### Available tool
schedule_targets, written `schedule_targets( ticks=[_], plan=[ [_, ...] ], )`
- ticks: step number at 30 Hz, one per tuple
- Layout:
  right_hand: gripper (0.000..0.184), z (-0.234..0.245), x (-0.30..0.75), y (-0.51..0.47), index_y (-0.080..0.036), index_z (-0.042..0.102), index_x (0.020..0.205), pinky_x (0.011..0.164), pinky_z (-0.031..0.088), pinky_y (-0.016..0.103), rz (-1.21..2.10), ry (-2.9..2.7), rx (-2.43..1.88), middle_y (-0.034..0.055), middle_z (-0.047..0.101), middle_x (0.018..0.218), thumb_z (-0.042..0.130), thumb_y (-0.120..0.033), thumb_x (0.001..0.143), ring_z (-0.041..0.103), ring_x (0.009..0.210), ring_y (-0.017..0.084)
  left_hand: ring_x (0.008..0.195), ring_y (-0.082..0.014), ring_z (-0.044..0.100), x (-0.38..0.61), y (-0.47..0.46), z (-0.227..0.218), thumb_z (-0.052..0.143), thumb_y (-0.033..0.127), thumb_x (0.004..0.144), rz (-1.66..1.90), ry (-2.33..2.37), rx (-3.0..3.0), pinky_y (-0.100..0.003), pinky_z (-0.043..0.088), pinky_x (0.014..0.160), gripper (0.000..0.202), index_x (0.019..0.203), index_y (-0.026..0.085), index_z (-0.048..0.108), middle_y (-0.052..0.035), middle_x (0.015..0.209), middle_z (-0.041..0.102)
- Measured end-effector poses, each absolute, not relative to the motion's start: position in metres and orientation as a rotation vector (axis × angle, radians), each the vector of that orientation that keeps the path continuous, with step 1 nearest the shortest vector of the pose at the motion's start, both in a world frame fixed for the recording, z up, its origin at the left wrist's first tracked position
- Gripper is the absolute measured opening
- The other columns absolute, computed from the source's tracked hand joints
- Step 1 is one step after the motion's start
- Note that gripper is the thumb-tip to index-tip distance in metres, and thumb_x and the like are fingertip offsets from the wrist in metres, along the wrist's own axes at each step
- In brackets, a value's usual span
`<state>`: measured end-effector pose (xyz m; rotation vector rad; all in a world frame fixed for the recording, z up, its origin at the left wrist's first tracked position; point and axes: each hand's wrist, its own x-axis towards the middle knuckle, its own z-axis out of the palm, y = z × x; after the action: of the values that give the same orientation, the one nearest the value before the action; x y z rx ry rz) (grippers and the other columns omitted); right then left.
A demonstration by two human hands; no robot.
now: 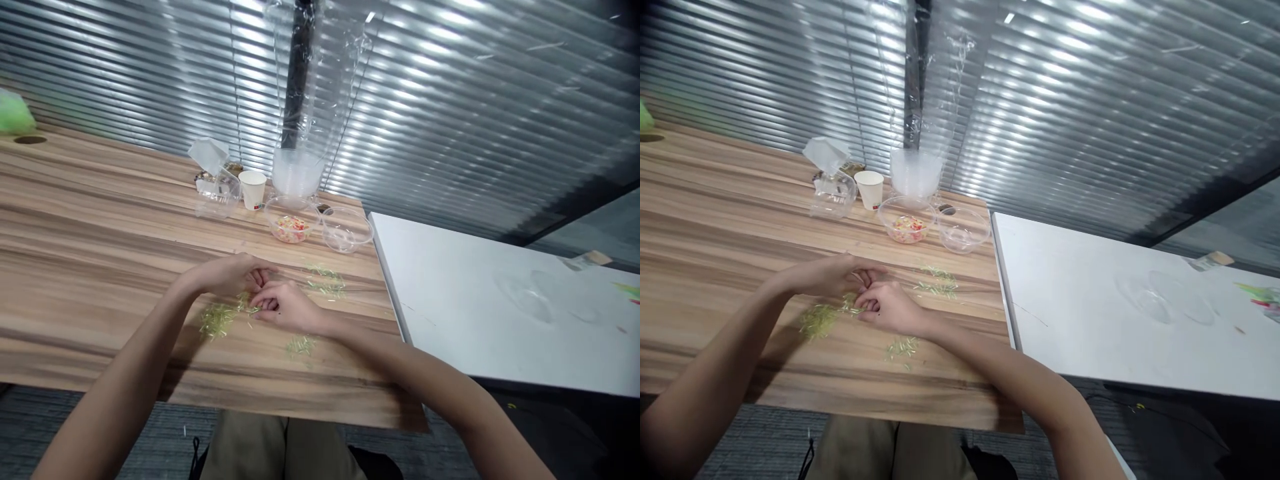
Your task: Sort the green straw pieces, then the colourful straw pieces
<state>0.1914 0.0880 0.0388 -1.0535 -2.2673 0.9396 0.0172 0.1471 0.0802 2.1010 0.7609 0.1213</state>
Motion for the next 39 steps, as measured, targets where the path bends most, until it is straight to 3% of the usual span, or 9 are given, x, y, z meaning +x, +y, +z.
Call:
schedule_targets(
  ticks=[6,12,16,23,30,35,39],
  plan=[
    [0.013,0.036,0.17,0.087,-0.013,0.071,0.086,0.065,0.049,0.022,1.016,-2.16,-1.062,0.0012,0.069,0.075,0.068,-0.004,0.077,0.062,0.067,0.011,0.078,-0.019,0.067,0.002,0.16,0.077,0.058,0.02,0.076,0.213,0.921,2.098,-0.026,0.051,0.07,0.04,0.115,0.013,0.063,-0.0049,0.088,0.073],
    [0.014,0.043,0.172,0.083,-0.011,0.071,0.093,0.066,0.05,0.022,1.195,-2.078,-0.992,0.0033,0.07,0.08,0.069,-0.011,0.08,0.063,0.069,0.01,0.086,-0.0201,0.067,-0.007,0.166,0.076,0.055,0.024,0.077,0.205,0.993,2.073,-0.027,0.051,0.076,0.045,0.121,0.012,0.058,-0.0063,0.094,0.073],
    [0.01,0.047,0.191,0.07,-0.014,0.07,0.092,0.057,0.048,0.02,1.171,-2.017,-1.08,0.0019,0.069,0.08,0.066,-0.014,0.083,0.06,0.061,0.009,0.087,-0.0195,0.067,-0.01,0.168,0.073,0.054,0.023,0.076,0.19,1.02,2.044,-0.028,0.051,0.077,0.047,0.122,0.011,0.057,-0.007,0.096,0.072],
    [0.012,0.041,0.192,0.049,-0.014,0.067,0.087,0.085,0.052,0.03,0.87,-2.442,-0.614,0.0078,0.068,0.095,0.056,-0.016,0.091,0.063,0.088,0.016,0.087,-0.0201,0.066,-0.007,0.171,0.068,0.059,0.033,0.078,0.257,1.013,1.994,-0.03,0.05,0.08,0.05,0.123,0.011,0.056,-0.0069,0.093,0.071],
    [0.015,0.051,0.202,0.048,-0.015,0.067,0.101,0.092,0.052,0.03,0.797,-2.446,-0.587,0.0114,0.065,0.111,0.054,-0.017,0.092,0.063,0.102,0.017,0.084,-0.0185,0.065,0.003,0.163,0.069,0.063,0.038,0.081,0.379,0.827,1.782,-0.035,0.05,0.084,0.047,0.121,0.013,0.057,-0.0069,0.091,0.069],
    [0.02,0.063,0.275,0.021,-0.017,0.066,0.108,0.09,0.053,0.03,0.66,-2.284,-0.867,0.0112,0.066,0.112,0.051,-0.018,0.095,0.063,0.105,0.018,0.083,-0.018,0.065,0.024,0.154,0.074,0.06,0.041,0.086,0.459,0.8,1.747,-0.035,0.051,0.084,0.035,0.11,0.015,0.063,-0.0046,0.088,0.069],
    [0.026,0.041,0.33,-0.005,-0.023,0.063,0.118,0.098,0.052,0.039,0.5,-2.188,-1.25,0.0107,0.062,0.121,0.052,-0.022,0.095,0.059,0.116,0.021,0.088,-0.0203,0.065,0.046,0.141,0.073,0.054,0.042,0.09,0.481,0.846,1.896,-0.036,0.05,0.087,0.029,0.097,0.017,0.066,-0.0042,0.089,0.071]
  ],
)
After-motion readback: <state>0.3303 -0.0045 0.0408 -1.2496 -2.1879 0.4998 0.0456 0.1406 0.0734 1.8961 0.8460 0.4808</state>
